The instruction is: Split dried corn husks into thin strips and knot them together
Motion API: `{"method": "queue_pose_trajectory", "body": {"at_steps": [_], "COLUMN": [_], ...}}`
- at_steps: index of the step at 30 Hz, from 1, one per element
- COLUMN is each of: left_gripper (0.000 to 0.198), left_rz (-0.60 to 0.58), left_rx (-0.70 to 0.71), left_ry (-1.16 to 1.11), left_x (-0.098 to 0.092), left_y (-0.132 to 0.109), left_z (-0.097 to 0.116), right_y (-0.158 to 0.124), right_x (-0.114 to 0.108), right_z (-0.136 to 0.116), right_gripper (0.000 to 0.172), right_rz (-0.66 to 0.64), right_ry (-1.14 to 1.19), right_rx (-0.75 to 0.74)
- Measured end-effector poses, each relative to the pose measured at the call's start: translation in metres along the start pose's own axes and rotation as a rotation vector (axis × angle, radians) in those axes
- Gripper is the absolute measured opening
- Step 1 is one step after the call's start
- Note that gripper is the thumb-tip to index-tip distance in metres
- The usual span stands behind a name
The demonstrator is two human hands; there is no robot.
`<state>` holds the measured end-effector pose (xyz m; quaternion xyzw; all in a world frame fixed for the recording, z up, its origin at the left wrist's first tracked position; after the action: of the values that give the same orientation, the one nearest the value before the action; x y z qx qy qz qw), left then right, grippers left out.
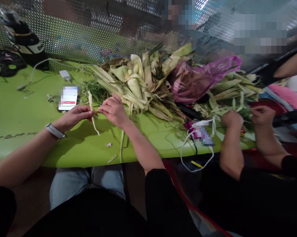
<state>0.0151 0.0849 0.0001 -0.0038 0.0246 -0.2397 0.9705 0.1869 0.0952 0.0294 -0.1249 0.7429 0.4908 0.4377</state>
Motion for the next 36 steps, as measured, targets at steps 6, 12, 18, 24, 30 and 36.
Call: {"method": "queue_pose_trajectory", "body": {"at_steps": [6,12,18,24,30,36], "left_gripper": [0.022,0.015,0.007,0.034,0.022,0.028], "left_rz": [0.007,0.129,0.212,0.23,0.359,0.48], "left_rx": [-0.022,-0.058,0.029,-0.056,0.015,0.031], "left_ry": [-0.119,-0.498,-0.627,-0.624,-0.616,-0.437], "left_x": [0.002,0.005,0.008,0.016,-0.001,-0.012], "left_y": [-0.001,-0.001,0.0,-0.003,-0.001,-0.002], "left_z": [-0.002,-0.003,-0.001,-0.003,-0.008,-0.013], "right_y": [0.0,-0.008,-0.01,-0.014,-0.022,-0.015], "right_x": [0.003,-0.018,0.03,0.067,0.069,0.039], "right_z": [0.004,0.026,-0.007,-0.043,-0.025,-0.025], "right_gripper": [0.025,0.027,0.012,0.022,0.033,0.031], "right_rz": [0.0,0.407,-0.114,-0.204,-0.167,-0.065], "right_ry": [0.106,0.218,0.838,1.283,1.083,0.515], "right_rx": [0.055,0.411,0.614,0.683,0.672,0.442]}}
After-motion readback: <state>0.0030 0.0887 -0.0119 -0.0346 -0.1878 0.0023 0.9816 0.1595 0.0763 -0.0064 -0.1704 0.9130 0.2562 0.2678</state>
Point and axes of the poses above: each hand's wrist, its own y-axis towards the middle knuckle, its own x-axis out of the palm, z = x × y, the point moved 5 cm from there along y, towards the middle knuckle, and after that the axes turned 4 degrees about -x, right-handed, at the moved point
